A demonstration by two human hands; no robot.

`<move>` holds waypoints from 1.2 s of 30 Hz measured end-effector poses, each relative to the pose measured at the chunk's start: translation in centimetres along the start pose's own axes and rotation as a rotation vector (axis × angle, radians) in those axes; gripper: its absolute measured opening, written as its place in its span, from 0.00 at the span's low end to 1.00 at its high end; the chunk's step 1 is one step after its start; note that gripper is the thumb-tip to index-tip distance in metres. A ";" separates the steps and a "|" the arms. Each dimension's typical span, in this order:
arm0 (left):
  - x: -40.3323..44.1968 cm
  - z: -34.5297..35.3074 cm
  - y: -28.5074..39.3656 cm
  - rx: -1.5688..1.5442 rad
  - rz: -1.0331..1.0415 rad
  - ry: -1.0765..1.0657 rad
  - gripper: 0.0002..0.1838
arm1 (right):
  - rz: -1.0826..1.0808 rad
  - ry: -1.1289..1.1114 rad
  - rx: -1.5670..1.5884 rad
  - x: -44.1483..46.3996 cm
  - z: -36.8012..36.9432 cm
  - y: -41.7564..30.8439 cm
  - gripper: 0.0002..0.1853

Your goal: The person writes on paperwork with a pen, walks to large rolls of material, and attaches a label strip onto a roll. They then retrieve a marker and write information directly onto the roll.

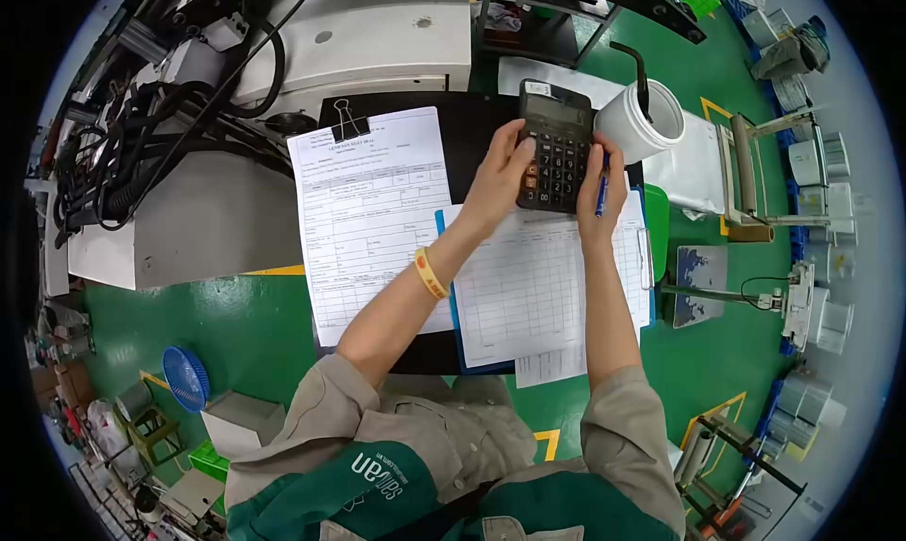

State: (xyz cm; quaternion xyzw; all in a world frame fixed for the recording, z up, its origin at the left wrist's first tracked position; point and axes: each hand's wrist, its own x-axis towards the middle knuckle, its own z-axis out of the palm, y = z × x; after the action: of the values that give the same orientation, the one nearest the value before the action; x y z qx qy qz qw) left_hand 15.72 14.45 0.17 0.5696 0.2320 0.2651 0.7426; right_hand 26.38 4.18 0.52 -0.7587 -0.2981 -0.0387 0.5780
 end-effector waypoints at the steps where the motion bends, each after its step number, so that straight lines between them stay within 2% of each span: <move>1: 0.2 -0.6 -0.4 -0.023 -0.031 -0.012 0.27 | -0.008 -0.020 -0.040 -0.1 -0.2 0.5 0.15; 2: -1.2 -1.2 2.1 -0.081 -0.076 0.017 0.27 | -0.011 0.013 -0.039 -0.3 -0.2 -0.1 0.15; 3: -2.2 -2.7 2.6 0.268 0.097 0.083 0.26 | -0.012 0.047 -0.039 -0.7 -0.1 -1.0 0.16; 6: -6.7 -6.5 4.3 0.590 0.218 0.170 0.23 | 0.066 0.099 0.090 -4.6 -0.9 -3.8 0.18; 7: -8.2 -7.4 4.2 0.679 0.191 0.196 0.23 | 0.074 0.077 0.034 -6.6 -1.2 -4.1 0.19; 9: -10.6 -8.7 3.6 0.965 0.132 0.141 0.27 | 0.118 -0.049 -0.027 -10.9 -1.7 -3.9 0.17; 10: -11.2 -9.1 3.2 1.017 0.142 0.077 0.29 | 0.255 -0.083 0.014 -12.4 -1.0 -4.9 0.16; 11: -11.8 -9.4 2.7 1.068 0.149 0.013 0.30 | 0.233 -0.173 -0.067 -12.8 -1.1 -6.0 0.14; 12: -11.9 -9.6 2.3 1.117 0.158 -0.049 0.32 | 0.338 -0.180 0.083 -13.4 -0.5 -6.8 0.12; 13: -11.9 -9.7 2.1 1.137 0.172 -0.063 0.33 | 0.448 -0.183 0.229 -13.9 0.0 -7.3 0.11; 15: -11.7 -9.8 2.0 1.177 0.203 -0.095 0.35 | 0.356 -0.334 0.127 -13.6 0.7 -7.4 0.10; 16: -11.6 -9.9 2.0 1.154 0.205 -0.078 0.35 | 0.246 -0.325 0.098 -13.0 1.5 -7.6 0.08; 19: -11.5 -10.1 2.0 1.193 0.194 -0.103 0.36 | 0.288 -0.385 -0.027 -11.8 1.8 -6.8 0.06; 20: -11.4 -10.1 1.9 1.186 0.195 -0.101 0.36 | 0.213 -0.343 -0.001 -11.2 2.3 -6.8 0.04; 23: -11.5 -10.1 1.9 1.170 0.193 -0.099 0.36 | 0.145 -0.439 -0.122 -10.9 2.0 -6.8 0.04; 30: -11.5 -10.0 2.0 1.160 0.181 -0.104 0.36 | -0.025 -0.416 -0.171 -11.4 2.4 -6.1 0.05; 33: -11.4 -10.1 1.9 1.161 0.183 -0.104 0.36 | 0.048 -0.398 -0.153 -11.3 2.4 -6.5 0.05; 36: -11.4 -10.0 1.9 1.162 0.171 -0.109 0.36 | -0.006 -0.395 -0.174 -11.3 2.4 -6.1 0.05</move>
State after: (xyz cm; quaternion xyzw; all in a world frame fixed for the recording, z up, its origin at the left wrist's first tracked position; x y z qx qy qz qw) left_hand 0.41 14.60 0.08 0.9127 0.2537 0.1237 0.2955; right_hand 13.36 2.61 0.40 -0.7976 -0.4036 0.0833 0.4404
